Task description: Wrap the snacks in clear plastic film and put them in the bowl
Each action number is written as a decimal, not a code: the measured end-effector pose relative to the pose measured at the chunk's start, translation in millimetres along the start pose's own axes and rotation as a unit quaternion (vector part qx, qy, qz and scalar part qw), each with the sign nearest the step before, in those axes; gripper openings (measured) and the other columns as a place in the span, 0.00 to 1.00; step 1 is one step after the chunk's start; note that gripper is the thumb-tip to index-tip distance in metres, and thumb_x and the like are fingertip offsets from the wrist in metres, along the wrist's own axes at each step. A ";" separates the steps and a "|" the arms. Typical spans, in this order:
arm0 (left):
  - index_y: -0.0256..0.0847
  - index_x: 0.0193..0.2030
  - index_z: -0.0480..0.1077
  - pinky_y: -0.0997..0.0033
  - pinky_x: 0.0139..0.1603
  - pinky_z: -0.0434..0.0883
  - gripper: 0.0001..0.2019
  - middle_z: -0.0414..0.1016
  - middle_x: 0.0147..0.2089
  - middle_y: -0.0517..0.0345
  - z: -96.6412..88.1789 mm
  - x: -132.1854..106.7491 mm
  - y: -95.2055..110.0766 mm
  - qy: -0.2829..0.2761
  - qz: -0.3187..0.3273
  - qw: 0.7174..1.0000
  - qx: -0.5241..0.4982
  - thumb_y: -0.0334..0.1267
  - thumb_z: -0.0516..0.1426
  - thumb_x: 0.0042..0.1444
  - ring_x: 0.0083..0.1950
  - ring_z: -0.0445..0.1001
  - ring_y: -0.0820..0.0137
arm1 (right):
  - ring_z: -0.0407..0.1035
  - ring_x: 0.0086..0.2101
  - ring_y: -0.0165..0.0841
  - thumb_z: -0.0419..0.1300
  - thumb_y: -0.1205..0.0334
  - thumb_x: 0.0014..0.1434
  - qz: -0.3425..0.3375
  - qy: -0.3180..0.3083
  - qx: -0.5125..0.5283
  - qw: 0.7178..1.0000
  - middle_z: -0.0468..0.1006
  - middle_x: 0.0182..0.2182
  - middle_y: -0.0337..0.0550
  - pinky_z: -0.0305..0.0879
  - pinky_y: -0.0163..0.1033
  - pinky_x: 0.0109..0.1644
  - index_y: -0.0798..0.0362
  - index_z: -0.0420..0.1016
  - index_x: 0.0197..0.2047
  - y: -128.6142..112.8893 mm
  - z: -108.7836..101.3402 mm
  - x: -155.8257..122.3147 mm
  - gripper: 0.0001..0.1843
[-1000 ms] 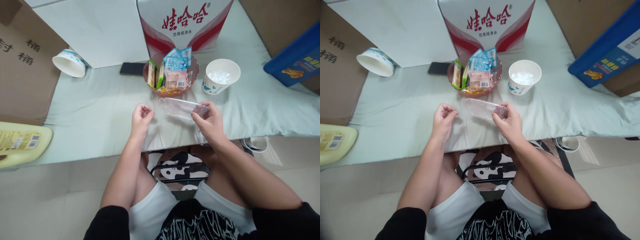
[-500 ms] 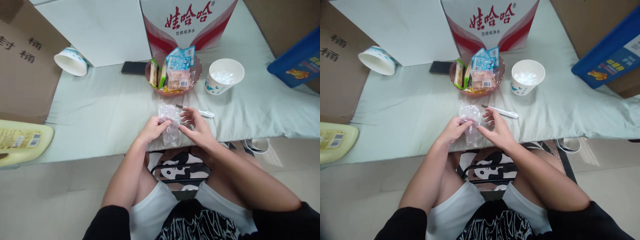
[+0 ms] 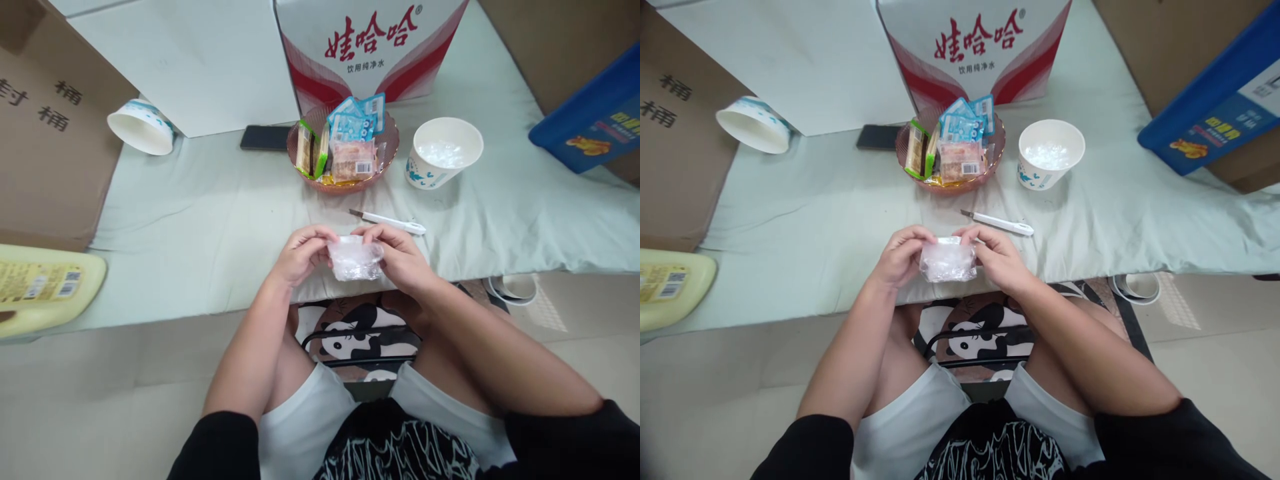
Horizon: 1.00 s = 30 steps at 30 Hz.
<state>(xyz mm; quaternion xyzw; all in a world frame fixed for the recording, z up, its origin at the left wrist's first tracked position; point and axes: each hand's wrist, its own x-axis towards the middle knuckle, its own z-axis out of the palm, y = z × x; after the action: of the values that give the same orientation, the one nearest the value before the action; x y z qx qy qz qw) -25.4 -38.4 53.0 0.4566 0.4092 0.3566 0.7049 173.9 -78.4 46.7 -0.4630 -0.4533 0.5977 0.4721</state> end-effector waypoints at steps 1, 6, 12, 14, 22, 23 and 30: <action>0.39 0.29 0.75 0.72 0.24 0.69 0.14 0.73 0.24 0.59 -0.3 0.7 0.4 0.004 0.004 1.000 -0.003 0.49 0.65 0.48 0.24 0.72 0.72 | 0.71 0.38 0.34 0.60 0.57 0.52 0.007 0.000 0.006 1.000 0.79 0.47 0.45 0.66 0.38 0.36 0.50 0.71 0.29 0.6 -1.2 0.0 0.06; 0.39 0.31 0.73 0.77 0.27 0.65 0.15 0.71 0.29 0.61 0.7 3.1 -4.5 0.008 0.050 0.996 0.073 0.48 0.68 0.49 0.28 0.67 0.76 | 0.70 0.38 0.33 0.58 0.49 0.59 0.007 0.035 -0.021 0.999 0.75 0.55 0.48 0.67 0.40 0.37 0.50 0.73 0.36 6.7 -6.0 1.6 0.13; 0.46 0.49 0.66 0.76 0.36 0.71 0.29 0.75 0.41 0.62 10.0 7.8 -10.8 0.016 0.075 0.997 0.026 0.44 0.73 0.42 0.36 0.74 0.75 | 0.68 0.28 0.32 0.68 0.51 0.52 0.025 0.013 -0.052 0.998 0.72 0.32 0.35 0.65 0.39 0.32 0.44 0.57 0.58 12.2 -3.8 3.1 0.35; 0.45 0.52 0.67 0.72 0.41 0.74 0.31 0.78 0.44 0.57 14.2 11.0 -11.1 -0.006 0.041 0.998 0.039 0.45 0.73 0.42 0.41 0.78 0.70 | 0.65 0.27 0.31 0.67 0.52 0.54 0.001 0.035 -0.075 0.997 0.70 0.29 0.33 0.63 0.38 0.32 0.45 0.58 0.57 13.3 -4.4 4.3 0.31; 0.43 0.40 0.74 0.67 0.42 0.74 0.18 0.78 0.37 0.60 0.5 17.0 -19.4 0.117 0.115 0.980 0.110 0.46 0.72 0.46 0.37 0.76 0.70 | 0.71 0.35 0.32 0.60 0.53 0.61 -0.080 0.109 -0.033 0.990 0.74 0.36 0.38 0.67 0.41 0.42 0.47 0.63 0.47 8.5 -13.9 14.8 0.15; 0.43 0.39 0.74 0.67 0.41 0.73 0.17 0.77 0.36 0.61 -2.4 15.9 -17.4 0.144 0.143 0.972 0.119 0.45 0.72 0.46 0.36 0.75 0.70 | 0.71 0.35 0.31 0.60 0.53 0.61 -0.080 0.113 -0.031 0.990 0.74 0.35 0.38 0.67 0.41 0.42 0.47 0.64 0.46 7.2 -16.2 15.9 0.13; 0.43 0.34 0.67 0.72 0.33 0.65 0.12 0.66 0.31 0.64 61.0 49.8 66.4 0.183 0.308 0.877 0.319 0.35 0.69 0.52 0.33 0.68 0.73 | 0.67 0.32 0.31 0.57 0.53 0.61 -0.047 0.122 -0.005 0.991 0.72 0.32 0.35 0.63 0.41 0.40 0.49 0.67 0.41 -1.7 -31.1 23.3 0.10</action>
<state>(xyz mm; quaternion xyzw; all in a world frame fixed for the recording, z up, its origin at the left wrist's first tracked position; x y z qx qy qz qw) 41.5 5.6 117.7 0.6862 0.4616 0.4829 0.2878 201.8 -52.0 40.5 -0.5131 -0.4169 0.5116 0.5488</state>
